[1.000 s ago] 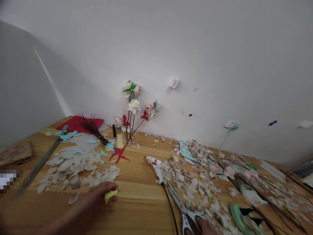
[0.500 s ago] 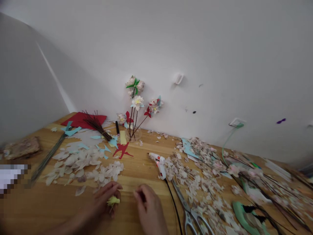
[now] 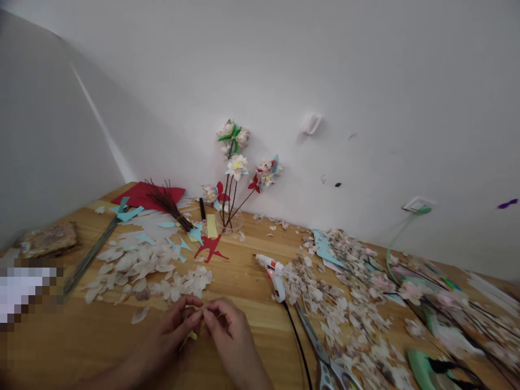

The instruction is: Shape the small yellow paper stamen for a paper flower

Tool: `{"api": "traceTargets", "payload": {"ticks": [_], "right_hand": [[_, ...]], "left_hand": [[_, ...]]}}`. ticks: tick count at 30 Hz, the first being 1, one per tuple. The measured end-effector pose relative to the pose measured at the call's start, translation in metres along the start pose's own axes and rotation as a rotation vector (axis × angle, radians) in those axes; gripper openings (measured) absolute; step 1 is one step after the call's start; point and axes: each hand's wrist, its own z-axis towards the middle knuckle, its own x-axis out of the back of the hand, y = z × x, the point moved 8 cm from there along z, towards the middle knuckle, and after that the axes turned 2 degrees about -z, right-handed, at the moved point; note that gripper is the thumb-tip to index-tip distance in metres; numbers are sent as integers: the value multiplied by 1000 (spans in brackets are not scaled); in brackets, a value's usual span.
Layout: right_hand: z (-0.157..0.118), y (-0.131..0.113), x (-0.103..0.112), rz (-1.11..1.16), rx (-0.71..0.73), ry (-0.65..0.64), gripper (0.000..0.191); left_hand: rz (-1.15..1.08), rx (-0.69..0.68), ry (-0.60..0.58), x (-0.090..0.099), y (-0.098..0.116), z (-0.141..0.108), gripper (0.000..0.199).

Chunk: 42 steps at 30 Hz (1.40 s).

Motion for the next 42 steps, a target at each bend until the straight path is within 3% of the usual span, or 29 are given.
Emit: {"api": "traceTargets", "payload": {"ticks": [6, 14, 18, 23, 27, 34, 42], "right_hand": [[2, 4, 4, -81, 7, 1, 15], [0, 5, 6, -372, 84, 130, 18], [3, 18, 24, -204, -37, 236, 21], [8, 33, 18, 148, -165, 168, 27], [8, 39, 8, 171, -180, 141, 26], [6, 39, 6, 144, -187, 134, 21], [5, 41, 7, 131, -211, 146, 17]], "left_hand": [[66, 15, 54, 4, 5, -1, 51], [111, -19, 98, 9, 4, -2, 45], [80, 14, 61, 5, -1, -2, 46], [53, 8, 95, 9, 8, -2, 37], [113, 11, 150, 14, 17, -5, 32], [441, -186, 162, 11, 39, -11, 19], [423, -46, 176, 12, 34, -8, 18]]}}
